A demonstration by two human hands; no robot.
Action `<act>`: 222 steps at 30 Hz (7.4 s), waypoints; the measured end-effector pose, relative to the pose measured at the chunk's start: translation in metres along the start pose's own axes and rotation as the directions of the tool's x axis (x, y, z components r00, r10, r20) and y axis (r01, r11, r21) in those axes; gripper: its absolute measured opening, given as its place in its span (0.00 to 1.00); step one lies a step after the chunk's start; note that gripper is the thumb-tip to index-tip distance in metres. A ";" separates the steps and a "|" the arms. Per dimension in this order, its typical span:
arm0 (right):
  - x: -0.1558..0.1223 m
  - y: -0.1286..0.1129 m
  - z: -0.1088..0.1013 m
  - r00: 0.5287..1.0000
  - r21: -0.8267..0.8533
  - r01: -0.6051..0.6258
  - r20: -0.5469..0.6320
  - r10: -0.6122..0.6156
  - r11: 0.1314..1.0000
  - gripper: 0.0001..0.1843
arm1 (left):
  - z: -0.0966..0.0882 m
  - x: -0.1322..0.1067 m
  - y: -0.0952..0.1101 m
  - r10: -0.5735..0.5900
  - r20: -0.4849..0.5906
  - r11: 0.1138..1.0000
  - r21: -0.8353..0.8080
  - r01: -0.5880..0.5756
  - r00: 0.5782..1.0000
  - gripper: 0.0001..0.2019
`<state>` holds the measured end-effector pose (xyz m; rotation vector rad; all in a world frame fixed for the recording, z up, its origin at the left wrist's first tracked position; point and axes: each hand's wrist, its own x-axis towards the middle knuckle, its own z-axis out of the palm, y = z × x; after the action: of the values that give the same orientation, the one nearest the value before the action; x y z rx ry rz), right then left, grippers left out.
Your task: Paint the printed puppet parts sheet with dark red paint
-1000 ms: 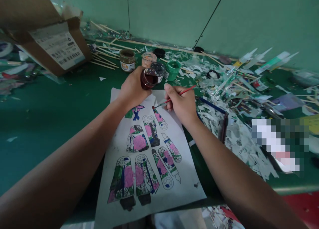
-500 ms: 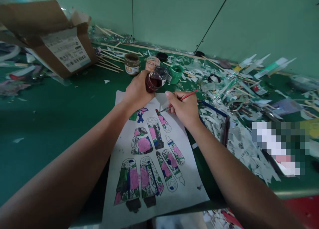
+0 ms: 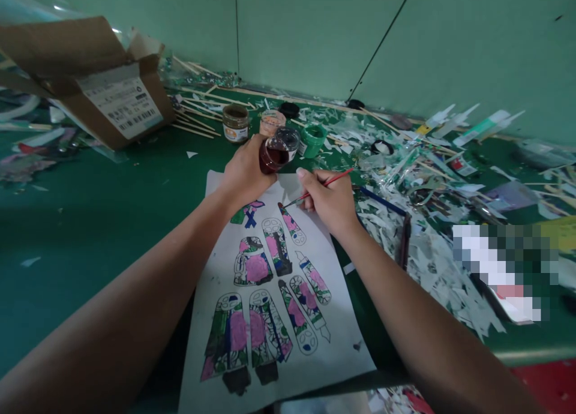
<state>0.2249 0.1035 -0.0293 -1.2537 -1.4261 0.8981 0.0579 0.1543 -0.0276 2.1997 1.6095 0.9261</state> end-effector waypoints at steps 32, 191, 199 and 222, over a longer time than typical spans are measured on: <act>0.000 0.001 -0.001 0.998 -0.039 0.061 0.024 -0.060 0.997 0.24 | -0.004 0.001 0.004 -0.021 0.013 1.000 0.007 0.021 1.000 0.23; -0.001 -0.003 0.000 0.995 -0.109 0.099 0.044 -0.095 0.989 0.24 | -0.005 -0.001 0.004 0.149 -0.093 0.988 -0.023 -0.152 0.984 0.25; 0.000 -0.004 0.000 0.998 -0.078 0.062 0.032 -0.059 0.995 0.23 | -0.003 -0.001 0.003 0.159 -0.083 0.987 -0.015 -0.161 0.984 0.24; -0.002 -0.004 -0.001 0.994 -0.154 0.107 0.036 -0.103 0.982 0.26 | -0.005 -0.002 0.005 0.147 -0.062 0.988 -0.047 -0.150 0.987 0.25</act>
<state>0.2250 0.1006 -0.0258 -1.2721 -1.5948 0.7465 0.0585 0.1502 -0.0219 2.3027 1.4442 1.0693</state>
